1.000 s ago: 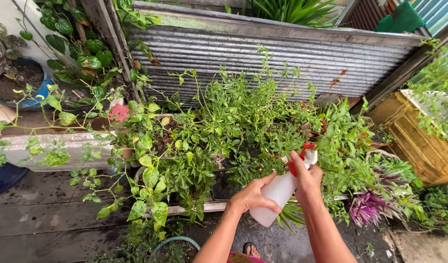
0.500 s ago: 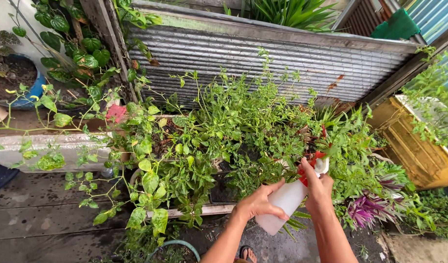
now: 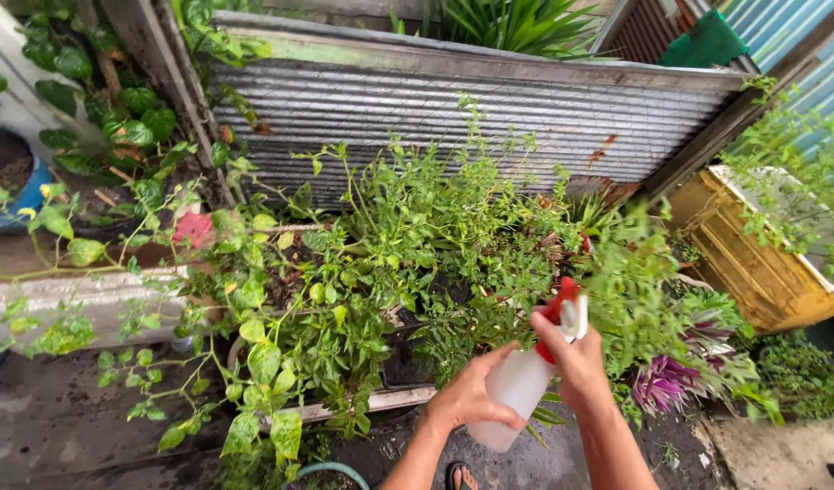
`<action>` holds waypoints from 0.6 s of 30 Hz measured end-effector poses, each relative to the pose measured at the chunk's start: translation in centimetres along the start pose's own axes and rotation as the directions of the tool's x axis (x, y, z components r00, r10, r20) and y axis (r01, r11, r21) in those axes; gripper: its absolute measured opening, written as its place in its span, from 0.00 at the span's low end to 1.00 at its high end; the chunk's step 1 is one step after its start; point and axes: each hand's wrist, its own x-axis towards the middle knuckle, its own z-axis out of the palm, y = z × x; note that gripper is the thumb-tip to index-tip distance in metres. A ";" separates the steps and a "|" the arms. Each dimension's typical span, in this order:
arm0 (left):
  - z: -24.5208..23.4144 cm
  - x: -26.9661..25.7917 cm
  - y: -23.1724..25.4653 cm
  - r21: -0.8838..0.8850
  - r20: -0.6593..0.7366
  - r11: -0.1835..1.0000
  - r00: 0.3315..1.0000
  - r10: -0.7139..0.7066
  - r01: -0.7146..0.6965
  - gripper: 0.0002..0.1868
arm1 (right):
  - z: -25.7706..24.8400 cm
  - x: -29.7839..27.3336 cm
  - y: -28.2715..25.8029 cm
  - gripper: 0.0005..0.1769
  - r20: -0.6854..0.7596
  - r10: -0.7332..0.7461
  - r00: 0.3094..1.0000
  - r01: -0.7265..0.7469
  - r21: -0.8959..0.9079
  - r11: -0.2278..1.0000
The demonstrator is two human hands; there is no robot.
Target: Watering various potted plants in a garden using a manual spray bottle.
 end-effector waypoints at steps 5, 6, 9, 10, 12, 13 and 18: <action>2.3 -2.0 4.9 0.100 -0.201 0.977 0.958 0.203 -0.186 0.58 | -1.3 -2.8 -3.7 0.33 0.184 -0.260 0.948 0.251 0.073 0.965; 2.9 -2.2 6.0 0.139 -0.210 0.949 0.928 0.309 -0.284 0.57 | -2.0 -3.7 -5.2 0.38 0.200 -0.351 0.915 0.336 0.109 0.936; 4.9 -2.8 10.2 0.195 -0.160 0.878 0.869 0.468 -0.437 0.56 | -4.9 -6.3 -8.9 0.43 0.146 -0.436 0.888 0.410 0.174 0.895; 5.6 -2.9 11.9 0.215 -0.119 0.838 0.838 0.533 -0.502 0.55 | -6.1 -7.0 -10.2 0.44 0.094 -0.442 0.892 0.417 0.204 0.886; 7.4 -2.7 14.2 0.217 -0.064 0.829 0.840 0.539 -0.516 0.54 | -8.6 -7.7 -11.5 0.44 0.019 -0.402 0.916 0.390 0.202 0.898; 8.4 -2.6 15.4 0.214 -0.022 0.823 0.840 0.543 -0.526 0.53 | -10.0 -8.0 -12.1 0.44 -0.043 -0.356 0.933 0.357 0.198 0.913; 14.0 0.3 13.4 0.163 0.092 0.878 0.893 0.441 -0.450 0.55 | -16.9 -6.3 -7.6 0.39 -0.124 -0.200 0.972 0.217 0.143 0.966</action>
